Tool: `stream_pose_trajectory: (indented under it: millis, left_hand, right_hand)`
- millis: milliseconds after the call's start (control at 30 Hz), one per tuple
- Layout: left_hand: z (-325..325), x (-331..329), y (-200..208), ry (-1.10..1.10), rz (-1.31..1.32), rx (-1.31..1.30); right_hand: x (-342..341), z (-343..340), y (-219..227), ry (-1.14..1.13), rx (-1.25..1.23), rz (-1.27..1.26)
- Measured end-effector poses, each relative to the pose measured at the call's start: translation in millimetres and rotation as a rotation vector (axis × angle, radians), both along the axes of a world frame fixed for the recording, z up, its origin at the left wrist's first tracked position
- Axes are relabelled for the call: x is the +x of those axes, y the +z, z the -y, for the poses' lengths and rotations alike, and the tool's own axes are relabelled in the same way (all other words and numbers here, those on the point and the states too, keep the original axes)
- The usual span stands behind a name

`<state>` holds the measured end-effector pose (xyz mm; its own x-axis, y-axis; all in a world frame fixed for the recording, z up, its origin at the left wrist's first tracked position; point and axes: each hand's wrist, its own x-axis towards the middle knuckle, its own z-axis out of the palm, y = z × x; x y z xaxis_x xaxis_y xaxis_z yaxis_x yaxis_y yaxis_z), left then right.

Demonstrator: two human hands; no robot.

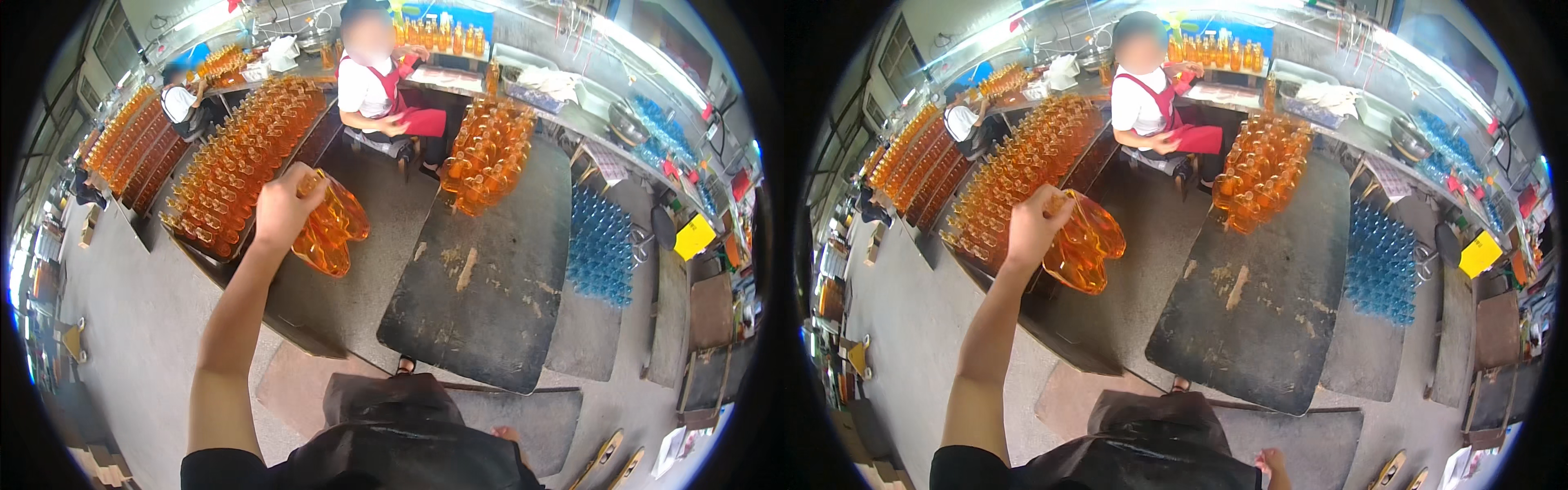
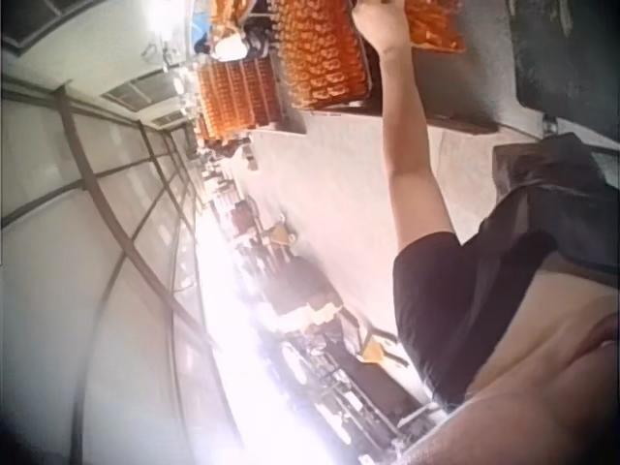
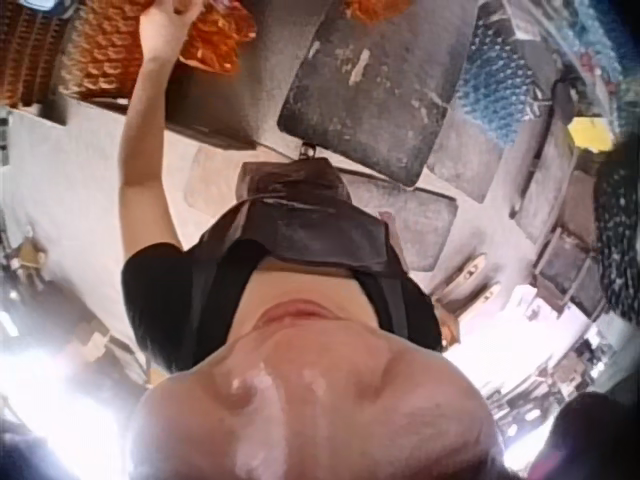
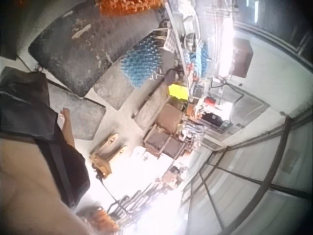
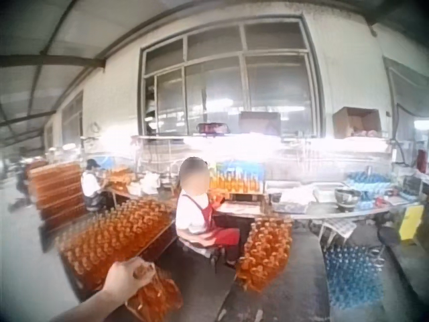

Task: The person applies adhesive labels to amber-colored bottles on a metal workbench. They smooth each label with a green squeegee tool, then place the finished bottles into a wire rack. The person also moves a stack of empty bottles and transfers finished bottles to a coworker.

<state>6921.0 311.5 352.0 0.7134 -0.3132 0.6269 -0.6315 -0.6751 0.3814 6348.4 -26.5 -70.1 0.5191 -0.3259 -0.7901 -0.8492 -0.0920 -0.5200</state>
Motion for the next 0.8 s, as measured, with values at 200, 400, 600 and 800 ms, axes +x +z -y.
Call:
stream_pose_trajectory:
  millis: [200,400,600,800]
  left_hand:
    - [-74,29,50,0.245,-0.125,0.041]
    - [-133,125,74,0.401,-0.245,0.241]
    - [-186,252,66,0.484,-0.103,0.191]
    - [-174,414,52,0.455,-0.004,0.068]
  right_hand:
    - [92,3,62,-0.28,0.008,0.084]
    - [102,3,71,-0.368,0.041,-0.068]
    - [148,-12,81,-0.532,0.05,-0.11]
    - [283,-53,69,-0.781,0.119,0.094]
